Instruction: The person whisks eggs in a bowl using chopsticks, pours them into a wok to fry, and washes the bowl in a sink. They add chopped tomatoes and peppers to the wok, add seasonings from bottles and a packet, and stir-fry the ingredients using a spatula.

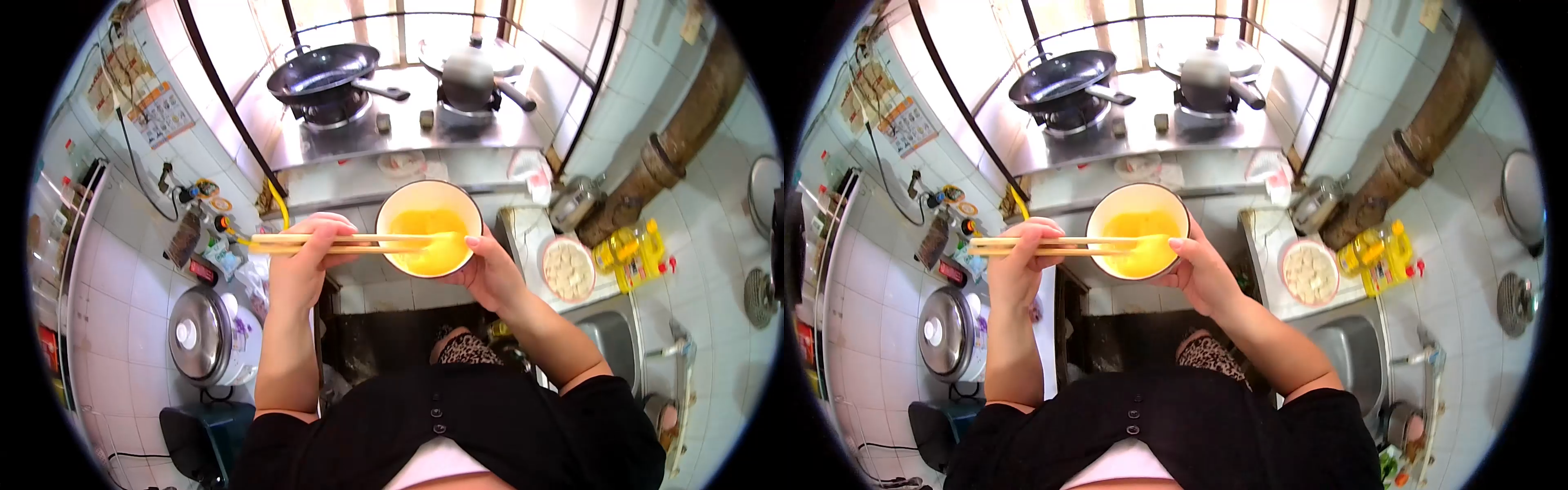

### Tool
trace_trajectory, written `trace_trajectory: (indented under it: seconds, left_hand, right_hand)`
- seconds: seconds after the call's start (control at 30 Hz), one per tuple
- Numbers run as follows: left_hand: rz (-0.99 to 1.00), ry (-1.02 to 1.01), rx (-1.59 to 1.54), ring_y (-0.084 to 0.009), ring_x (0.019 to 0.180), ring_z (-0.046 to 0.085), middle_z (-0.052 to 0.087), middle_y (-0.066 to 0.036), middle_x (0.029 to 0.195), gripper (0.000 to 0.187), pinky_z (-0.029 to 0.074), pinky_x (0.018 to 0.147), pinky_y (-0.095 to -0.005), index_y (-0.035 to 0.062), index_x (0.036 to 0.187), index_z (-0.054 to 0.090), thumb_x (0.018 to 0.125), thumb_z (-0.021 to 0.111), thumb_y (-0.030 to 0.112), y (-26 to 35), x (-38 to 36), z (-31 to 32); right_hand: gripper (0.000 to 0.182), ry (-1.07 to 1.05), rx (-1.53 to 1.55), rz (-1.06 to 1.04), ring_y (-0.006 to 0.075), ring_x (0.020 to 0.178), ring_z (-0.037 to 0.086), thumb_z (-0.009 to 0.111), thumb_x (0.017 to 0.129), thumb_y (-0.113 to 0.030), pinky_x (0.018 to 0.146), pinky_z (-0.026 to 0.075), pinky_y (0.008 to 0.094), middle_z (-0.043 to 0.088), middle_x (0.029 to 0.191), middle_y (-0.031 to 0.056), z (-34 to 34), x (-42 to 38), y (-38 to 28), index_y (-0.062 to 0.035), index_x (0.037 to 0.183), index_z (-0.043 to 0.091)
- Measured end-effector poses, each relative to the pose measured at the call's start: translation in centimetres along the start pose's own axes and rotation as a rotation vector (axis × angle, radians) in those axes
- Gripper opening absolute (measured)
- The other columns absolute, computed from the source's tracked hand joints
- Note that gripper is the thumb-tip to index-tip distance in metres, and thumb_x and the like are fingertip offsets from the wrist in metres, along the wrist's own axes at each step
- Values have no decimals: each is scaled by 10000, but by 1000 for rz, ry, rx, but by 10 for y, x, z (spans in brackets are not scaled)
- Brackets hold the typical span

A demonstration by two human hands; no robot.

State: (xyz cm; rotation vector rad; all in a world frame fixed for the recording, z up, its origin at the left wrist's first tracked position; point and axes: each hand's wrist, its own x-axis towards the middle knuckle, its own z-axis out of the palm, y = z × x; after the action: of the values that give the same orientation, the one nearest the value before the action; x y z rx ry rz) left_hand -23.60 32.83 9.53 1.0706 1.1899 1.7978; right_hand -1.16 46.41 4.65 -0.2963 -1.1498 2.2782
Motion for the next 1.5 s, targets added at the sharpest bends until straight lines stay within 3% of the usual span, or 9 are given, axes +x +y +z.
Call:
trace_trajectory:
  seconds: [0.17, 0.27, 0.4, 0.47, 0.53, 0.63, 0.93, 1.2, 1.5]
  left_hand:
    - [-23, 12, 233, -235, 827, 690, 650, -131, 906, 246, 602, 686, -292, -61, 971, 668, 941, 607, 175, 35, 66, -10]
    - [105, 331, 207, -229, 769, 698, 665, -137, 873, 283, 602, 679, -292, -68, 955, 651, 950, 605, 211, 46, 103, -15]
    - [68, 244, 97, -224, 696, 702, 681, -148, 814, 285, 590, 639, -254, -65, 943, 637, 974, 569, 210, 78, 143, -16]
    - [131, 421, 336, -227, 668, 702, 682, -155, 803, 335, 588, 580, -259, -62, 926, 641, 971, 574, 263, 77, 171, -22]
    - [-81, 330, 312, -207, 654, 693, 666, -121, 742, 341, 582, 606, -248, -49, 919, 633, 978, 556, 278, 96, 189, -27]
    - [77, 464, 272, -184, 628, 684, 678, -123, 763, 360, 578, 584, -241, -36, 926, 647, 986, 537, 302, 88, 233, -50]
    - [30, 312, 123, -221, 659, 699, 683, -157, 802, 328, 600, 590, -252, -52, 908, 656, 955, 591, 265, 89, 327, -102]
    - [-102, 205, 131, -225, 627, 698, 688, -162, 771, 313, 597, 552, -249, -59, 913, 662, 971, 549, 227, 86, 356, -103]
    - [142, 281, 233, -166, 683, 689, 684, -122, 801, 243, 583, 614, -233, -47, 939, 674, 940, 614, 188, 83, 374, -97]
  right_hand:
    - [689, -42, -44, 56, 217, 1141, 590, 531, 912, -294, 849, 583, 393, 453, 1375, 109, 3, 81, -54, -107, 1488, 204]
    - [673, -87, 51, 137, 171, 1063, 609, 488, 929, -178, 842, 557, 379, 473, 1362, 63, 12, 124, -83, -158, 1521, 170]
    - [618, -75, 43, 186, 202, 1052, 617, 513, 920, -230, 807, 562, 382, 495, 1338, 73, 16, 175, -99, -150, 1476, 257]
    - [583, -79, 38, 188, 224, 1056, 626, 502, 918, -254, 803, 572, 381, 514, 1322, 82, 20, 199, -104, -137, 1446, 286]
    - [546, -65, 4, 169, 231, 1065, 640, 459, 927, -257, 798, 589, 377, 545, 1303, 95, 22, 225, -106, -116, 1427, 291]
    - [531, -88, 10, 154, 241, 1069, 639, 469, 927, -268, 807, 583, 409, 546, 1297, 105, 19, 264, -109, -112, 1409, 308]
    - [497, -84, -59, 45, 296, 1030, 657, 479, 915, -240, 838, 578, 442, 550, 1263, 170, 24, 351, -125, -59, 1351, 322]
    - [605, -38, -63, 55, 314, 1008, 650, 476, 887, -228, 814, 585, 411, 402, 1387, 131, 18, 369, -136, -146, 1454, 278]
    - [552, 40, -155, 69, 278, 996, 660, 482, 896, -231, 853, 566, 435, 542, 1252, 157, 10, 402, -138, -109, 1407, 314]
